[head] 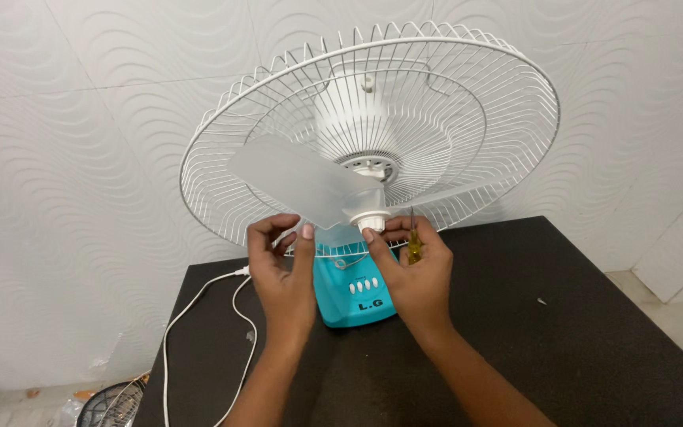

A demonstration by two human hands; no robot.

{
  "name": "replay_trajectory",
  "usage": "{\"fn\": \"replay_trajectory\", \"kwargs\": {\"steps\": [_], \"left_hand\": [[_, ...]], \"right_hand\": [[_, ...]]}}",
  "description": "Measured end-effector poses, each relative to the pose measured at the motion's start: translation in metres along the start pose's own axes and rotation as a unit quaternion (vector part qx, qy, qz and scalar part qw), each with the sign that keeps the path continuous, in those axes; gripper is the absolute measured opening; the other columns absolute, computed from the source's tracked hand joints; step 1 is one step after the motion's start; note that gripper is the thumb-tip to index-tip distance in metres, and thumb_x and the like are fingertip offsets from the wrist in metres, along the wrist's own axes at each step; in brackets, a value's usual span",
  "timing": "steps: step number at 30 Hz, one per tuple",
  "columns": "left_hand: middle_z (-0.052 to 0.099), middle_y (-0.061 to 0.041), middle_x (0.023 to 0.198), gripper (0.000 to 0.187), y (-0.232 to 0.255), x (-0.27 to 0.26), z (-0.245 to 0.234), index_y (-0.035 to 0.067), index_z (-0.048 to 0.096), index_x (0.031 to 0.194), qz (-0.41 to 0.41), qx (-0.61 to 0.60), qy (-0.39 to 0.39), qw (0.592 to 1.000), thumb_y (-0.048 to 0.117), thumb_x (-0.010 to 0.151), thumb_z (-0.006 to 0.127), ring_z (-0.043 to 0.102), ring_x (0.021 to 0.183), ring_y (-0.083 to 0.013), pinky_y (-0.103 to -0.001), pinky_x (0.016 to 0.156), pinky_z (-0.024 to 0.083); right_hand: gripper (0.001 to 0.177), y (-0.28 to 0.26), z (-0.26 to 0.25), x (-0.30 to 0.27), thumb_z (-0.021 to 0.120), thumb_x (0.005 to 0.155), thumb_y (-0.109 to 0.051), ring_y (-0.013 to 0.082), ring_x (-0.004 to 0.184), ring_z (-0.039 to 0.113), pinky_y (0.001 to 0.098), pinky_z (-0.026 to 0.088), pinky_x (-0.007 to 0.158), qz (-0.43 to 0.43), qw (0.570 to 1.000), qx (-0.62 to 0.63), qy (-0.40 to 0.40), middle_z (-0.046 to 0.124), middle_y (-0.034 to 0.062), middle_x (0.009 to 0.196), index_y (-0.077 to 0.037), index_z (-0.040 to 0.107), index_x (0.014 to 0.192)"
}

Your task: The person disassembles a teal LG table fan on a black table. They remove the front grille, unscrew and remove the fan blades, detach the rear grille, and then use a screwdriver to loosen a screw on the motor housing.

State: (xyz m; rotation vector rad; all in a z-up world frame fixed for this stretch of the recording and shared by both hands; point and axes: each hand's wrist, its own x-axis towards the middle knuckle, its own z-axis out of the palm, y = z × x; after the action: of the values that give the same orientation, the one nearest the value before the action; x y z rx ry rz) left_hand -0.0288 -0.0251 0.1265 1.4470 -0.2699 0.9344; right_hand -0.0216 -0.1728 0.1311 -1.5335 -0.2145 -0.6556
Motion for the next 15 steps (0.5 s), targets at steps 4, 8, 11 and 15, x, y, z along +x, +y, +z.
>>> {"fn": "replay_trajectory", "kwargs": {"steps": [4,8,11,15], "left_hand": [[0.067,-0.013,0.114,0.038,0.011,0.005,0.012,-0.003,0.059,0.123,0.016,-0.008,-0.074,0.997,0.021,0.096,0.071,0.063,0.113,-0.0206,-0.037,0.108,0.045],[0.075,-0.011,0.109,0.036,0.014,0.005,0.021,-0.003,0.067,0.116,-0.014,-0.005,-0.098,0.995,0.026,0.095,0.071,0.067,0.107,-0.0177,-0.034,0.094,0.051],[0.077,-0.010,0.101,0.034,0.013,0.005,0.026,-0.002,0.071,0.110,-0.052,0.033,-0.081,0.995,0.029,0.094,0.071,0.069,0.093,-0.0148,-0.031,0.079,0.054],[0.077,-0.010,0.096,0.033,0.013,0.009,0.025,-0.001,0.072,0.108,-0.050,0.058,-0.074,0.994,0.030,0.095,0.071,0.067,0.085,-0.0140,-0.031,0.071,0.052]], "right_hand": [[0.023,0.000,-0.003,0.002,0.078,0.089,-0.018,0.0037,0.065,0.064,0.0182,0.046,0.052,-0.001,0.999,0.052,-0.017,0.074,0.0062,0.081,0.002,0.069,0.097],[0.028,-0.001,-0.006,0.009,0.077,0.089,-0.024,0.0045,0.063,0.065,0.0191,0.049,0.053,0.034,0.999,0.018,-0.035,0.076,0.0060,0.076,0.003,0.074,0.095],[0.030,-0.002,-0.006,0.009,0.076,0.089,-0.027,0.0033,0.060,0.061,0.0190,0.047,0.053,0.040,0.998,0.000,-0.054,0.076,0.0049,0.073,0.003,0.079,0.091],[0.029,-0.004,-0.002,0.006,0.078,0.090,-0.026,0.0051,0.055,0.052,0.0216,0.041,0.050,0.060,0.997,-0.011,-0.049,0.072,0.0062,0.067,0.003,0.081,0.087]]}}
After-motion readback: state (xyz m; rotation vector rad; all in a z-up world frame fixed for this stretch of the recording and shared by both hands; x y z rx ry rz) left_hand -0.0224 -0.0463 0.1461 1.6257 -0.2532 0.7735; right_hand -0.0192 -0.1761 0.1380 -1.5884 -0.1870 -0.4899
